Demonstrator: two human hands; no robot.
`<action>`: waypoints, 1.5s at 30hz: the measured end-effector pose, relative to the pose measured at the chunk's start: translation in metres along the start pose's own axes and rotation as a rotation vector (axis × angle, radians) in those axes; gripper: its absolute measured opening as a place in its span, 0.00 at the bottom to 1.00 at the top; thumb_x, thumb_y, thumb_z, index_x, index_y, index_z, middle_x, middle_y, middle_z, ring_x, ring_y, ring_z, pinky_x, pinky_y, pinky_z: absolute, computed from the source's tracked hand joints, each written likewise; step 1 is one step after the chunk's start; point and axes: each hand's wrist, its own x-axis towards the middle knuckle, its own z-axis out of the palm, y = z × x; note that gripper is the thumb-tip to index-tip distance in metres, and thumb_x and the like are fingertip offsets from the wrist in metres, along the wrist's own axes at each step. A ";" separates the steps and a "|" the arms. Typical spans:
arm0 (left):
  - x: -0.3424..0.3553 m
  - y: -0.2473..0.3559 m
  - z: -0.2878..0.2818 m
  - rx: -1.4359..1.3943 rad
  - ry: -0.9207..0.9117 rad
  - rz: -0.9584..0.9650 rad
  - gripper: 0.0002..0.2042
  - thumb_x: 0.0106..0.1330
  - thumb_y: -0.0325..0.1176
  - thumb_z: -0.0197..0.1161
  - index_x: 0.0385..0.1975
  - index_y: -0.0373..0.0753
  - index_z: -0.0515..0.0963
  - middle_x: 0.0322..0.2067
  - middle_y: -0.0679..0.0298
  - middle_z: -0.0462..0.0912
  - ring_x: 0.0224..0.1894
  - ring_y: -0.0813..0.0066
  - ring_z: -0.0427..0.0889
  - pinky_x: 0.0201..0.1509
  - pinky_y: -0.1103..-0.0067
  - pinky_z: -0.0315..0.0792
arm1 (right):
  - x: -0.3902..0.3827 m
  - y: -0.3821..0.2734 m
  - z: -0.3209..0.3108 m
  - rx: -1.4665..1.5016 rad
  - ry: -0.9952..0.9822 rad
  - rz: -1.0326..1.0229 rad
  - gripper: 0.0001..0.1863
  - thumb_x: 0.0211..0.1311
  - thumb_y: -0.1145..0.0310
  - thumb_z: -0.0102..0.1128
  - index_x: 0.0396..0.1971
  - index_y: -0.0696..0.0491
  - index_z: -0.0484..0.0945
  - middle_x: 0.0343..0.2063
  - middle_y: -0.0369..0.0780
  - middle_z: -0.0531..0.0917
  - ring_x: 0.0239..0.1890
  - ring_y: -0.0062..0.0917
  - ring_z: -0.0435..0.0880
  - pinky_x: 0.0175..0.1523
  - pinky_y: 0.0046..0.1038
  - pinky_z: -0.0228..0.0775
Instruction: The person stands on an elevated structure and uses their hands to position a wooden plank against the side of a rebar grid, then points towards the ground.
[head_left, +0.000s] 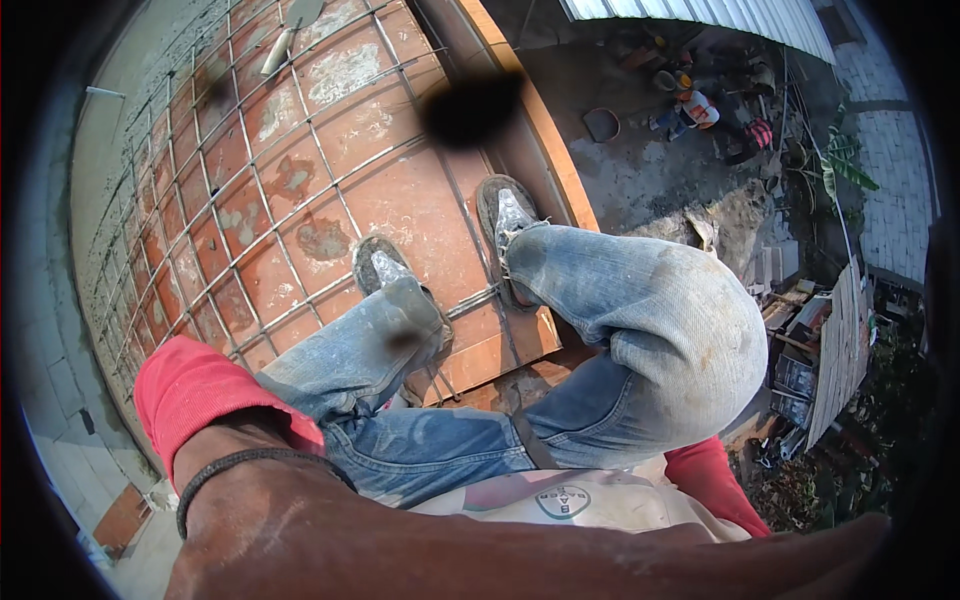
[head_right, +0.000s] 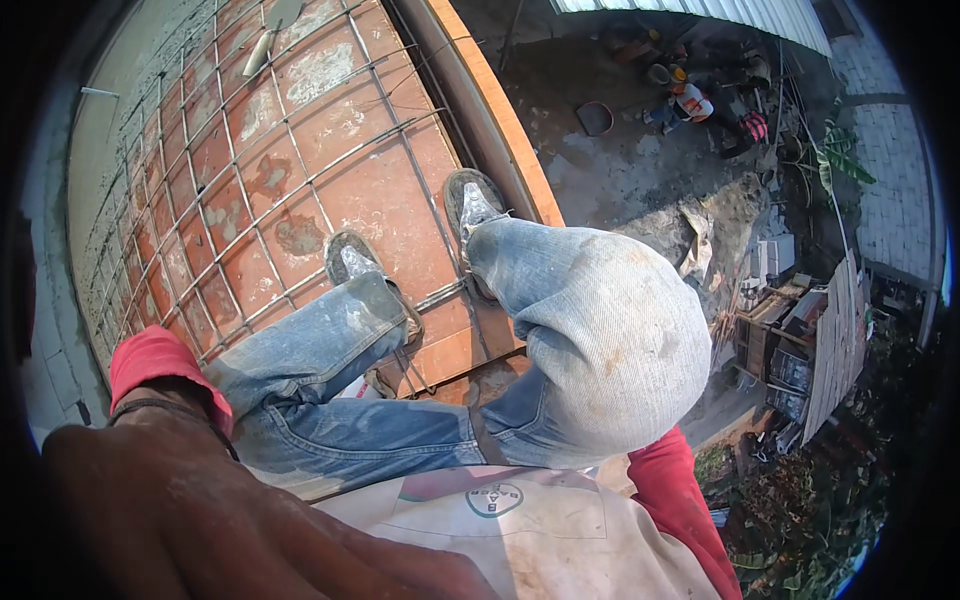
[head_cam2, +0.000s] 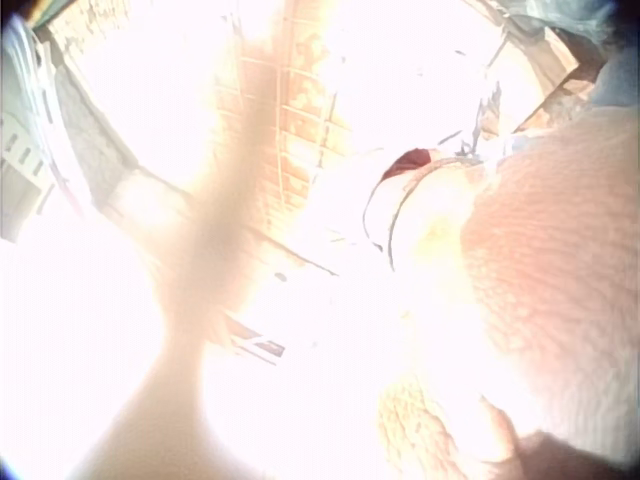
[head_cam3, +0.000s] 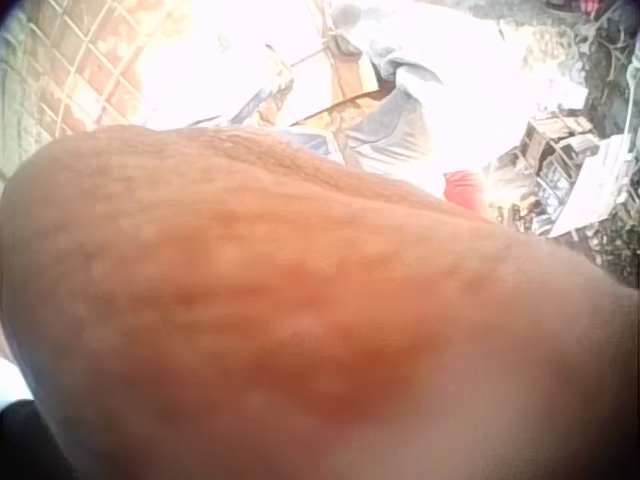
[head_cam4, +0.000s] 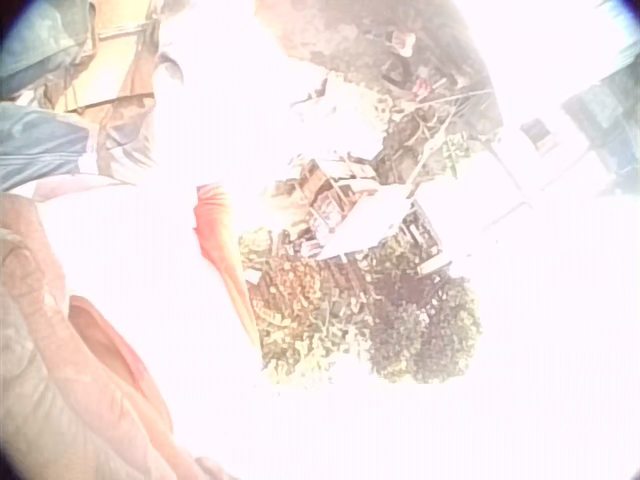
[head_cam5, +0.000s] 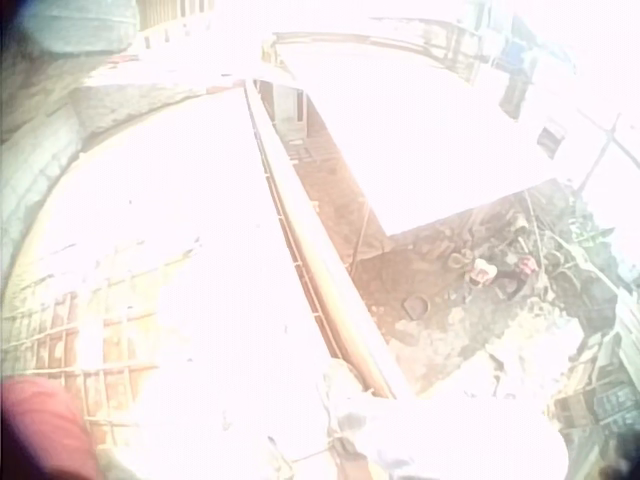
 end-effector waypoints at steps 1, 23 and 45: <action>0.001 0.000 0.003 -0.012 0.004 -0.013 0.15 0.70 0.40 0.59 0.38 0.31 0.79 0.36 0.53 0.82 0.39 0.62 0.82 0.46 0.71 0.75 | 0.012 -0.012 0.002 -0.001 0.033 -0.039 0.26 0.61 0.56 0.64 0.54 0.55 0.71 0.43 0.47 0.82 0.49 0.40 0.81 0.52 0.40 0.73; -0.045 0.008 0.035 0.023 0.036 -0.086 0.15 0.70 0.40 0.58 0.37 0.31 0.80 0.33 0.53 0.82 0.37 0.60 0.82 0.45 0.71 0.75 | 0.294 -0.249 -0.018 -0.281 -0.231 -0.688 0.20 0.63 0.56 0.64 0.41 0.59 0.77 0.28 0.43 0.80 0.30 0.32 0.81 0.37 0.34 0.73; -0.086 0.014 0.007 0.058 -0.018 -0.327 0.15 0.71 0.39 0.57 0.35 0.31 0.80 0.31 0.53 0.83 0.35 0.59 0.83 0.43 0.70 0.76 | 0.219 -0.139 -0.043 -0.137 -0.209 -0.566 0.18 0.65 0.56 0.62 0.42 0.58 0.78 0.26 0.40 0.79 0.26 0.27 0.78 0.32 0.31 0.70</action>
